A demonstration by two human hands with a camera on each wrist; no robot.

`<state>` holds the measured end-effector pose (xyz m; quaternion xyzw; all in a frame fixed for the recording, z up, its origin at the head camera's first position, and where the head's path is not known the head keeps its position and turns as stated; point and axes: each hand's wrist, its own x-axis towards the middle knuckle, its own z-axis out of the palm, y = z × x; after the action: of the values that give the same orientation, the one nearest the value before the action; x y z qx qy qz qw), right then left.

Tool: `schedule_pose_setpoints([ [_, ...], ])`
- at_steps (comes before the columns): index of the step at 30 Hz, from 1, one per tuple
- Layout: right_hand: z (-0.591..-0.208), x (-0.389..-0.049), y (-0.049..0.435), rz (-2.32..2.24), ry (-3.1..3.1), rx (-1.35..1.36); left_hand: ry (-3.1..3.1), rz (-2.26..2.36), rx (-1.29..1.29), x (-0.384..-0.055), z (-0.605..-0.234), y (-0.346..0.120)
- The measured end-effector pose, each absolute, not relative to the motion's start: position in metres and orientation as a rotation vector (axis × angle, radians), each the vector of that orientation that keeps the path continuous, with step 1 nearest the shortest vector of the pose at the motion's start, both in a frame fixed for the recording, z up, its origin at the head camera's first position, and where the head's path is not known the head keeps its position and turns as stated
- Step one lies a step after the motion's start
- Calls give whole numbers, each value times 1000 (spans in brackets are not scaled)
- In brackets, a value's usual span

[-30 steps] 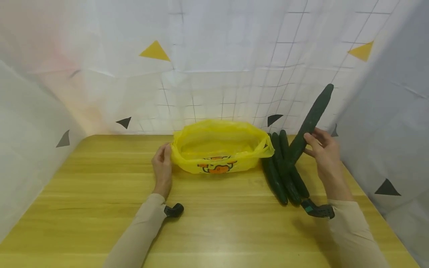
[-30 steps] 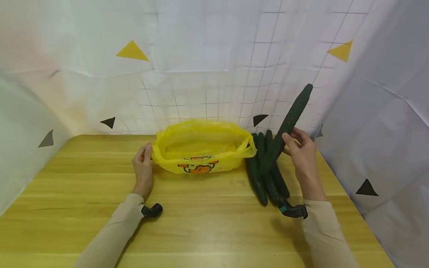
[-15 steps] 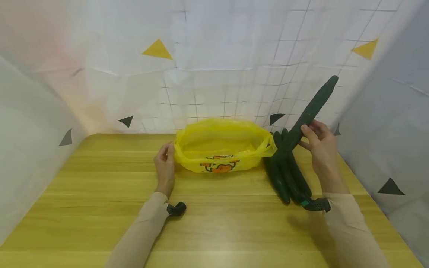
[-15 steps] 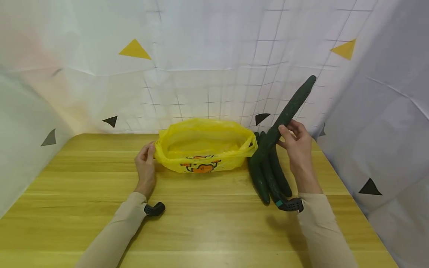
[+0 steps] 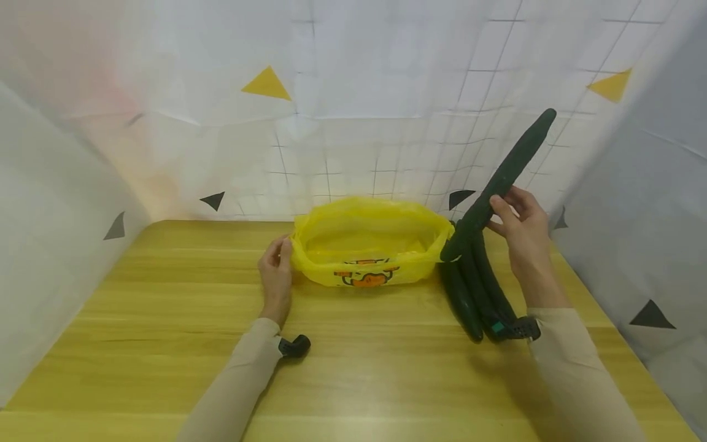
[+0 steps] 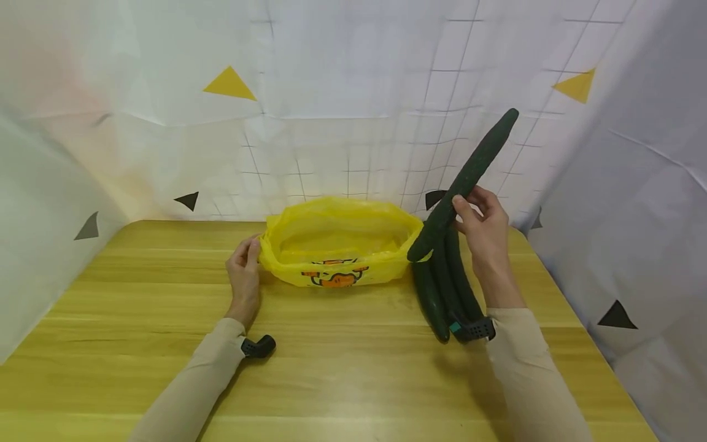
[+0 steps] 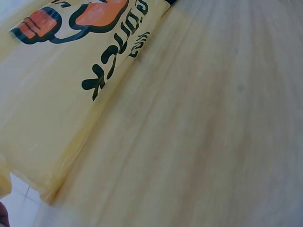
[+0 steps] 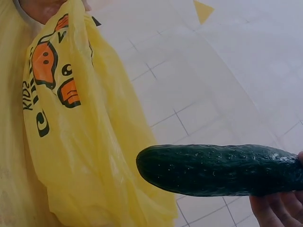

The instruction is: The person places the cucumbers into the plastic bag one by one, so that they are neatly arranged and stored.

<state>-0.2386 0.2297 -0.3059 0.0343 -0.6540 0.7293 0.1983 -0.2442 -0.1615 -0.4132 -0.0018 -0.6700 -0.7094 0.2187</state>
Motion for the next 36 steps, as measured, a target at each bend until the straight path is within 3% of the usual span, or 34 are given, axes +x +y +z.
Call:
schedule_pose_setpoints([
  [17, -296, -254, 202, 2033, -1802, 186, -1831, -1907, -3, -246, -413, -154],
  [36, -325, -266, 184, 2019, -1907, 262, -1803, -1891, 2, -246, -414, -147],
])
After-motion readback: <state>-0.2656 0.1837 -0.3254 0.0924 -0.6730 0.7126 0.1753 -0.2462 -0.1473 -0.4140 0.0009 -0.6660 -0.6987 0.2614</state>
